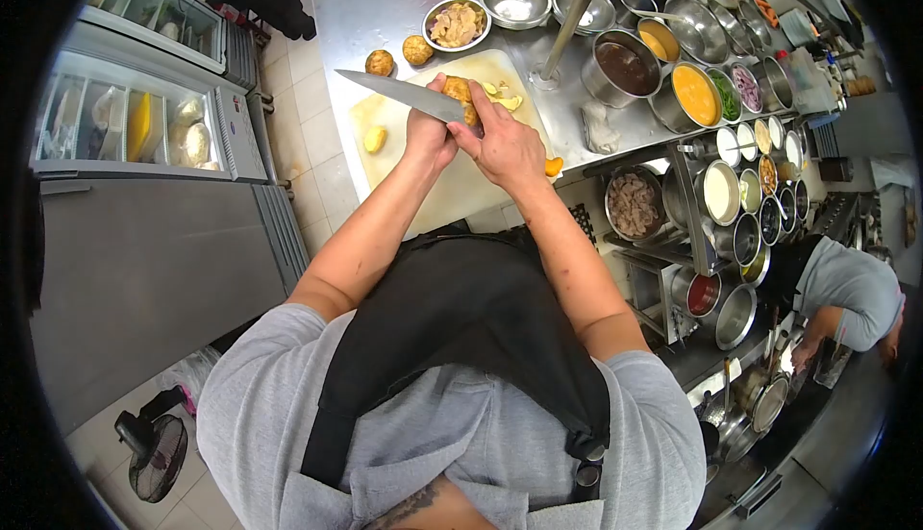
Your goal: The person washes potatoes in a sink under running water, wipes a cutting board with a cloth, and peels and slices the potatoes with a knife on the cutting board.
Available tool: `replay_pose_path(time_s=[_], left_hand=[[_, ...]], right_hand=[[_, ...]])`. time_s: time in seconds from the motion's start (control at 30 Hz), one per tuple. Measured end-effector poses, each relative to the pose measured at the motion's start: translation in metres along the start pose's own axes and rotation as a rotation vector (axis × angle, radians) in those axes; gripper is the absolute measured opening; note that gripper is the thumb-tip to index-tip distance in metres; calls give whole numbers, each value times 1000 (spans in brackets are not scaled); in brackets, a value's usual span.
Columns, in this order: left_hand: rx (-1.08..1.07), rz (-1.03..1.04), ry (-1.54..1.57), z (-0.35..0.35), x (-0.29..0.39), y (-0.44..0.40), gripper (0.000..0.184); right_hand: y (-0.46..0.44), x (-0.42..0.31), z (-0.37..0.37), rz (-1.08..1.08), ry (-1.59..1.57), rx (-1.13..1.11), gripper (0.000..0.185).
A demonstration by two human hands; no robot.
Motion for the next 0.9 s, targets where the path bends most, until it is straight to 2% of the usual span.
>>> replay_pose_path(time_s=[0.27,0.57,0.63,0.9], left_hand=[[-13,28,-99,-2,-6,1,26],[-32,60,-214,9,14,1,33],[-97,29,-254,11,17,0,36],[-93,62,-397,10,8,2,36]], right_hand=[[-5,-1,-3,0,-48,50,66],[-23,1,-14,-154,-179,30,66],[-24,-1,-17,-140,-252,-33,61],[-41,7,-19,-148,-273,6,49]])
Point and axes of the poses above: each hand's wrist, its own y-axis away from the middle knuckle, its own z-axis out of the palm, x = y × z, the point moved 5 cm from there along -y, towards the middle knuckle, and after that the axes turned 4 degrees about -x, right-handed, at the moved point
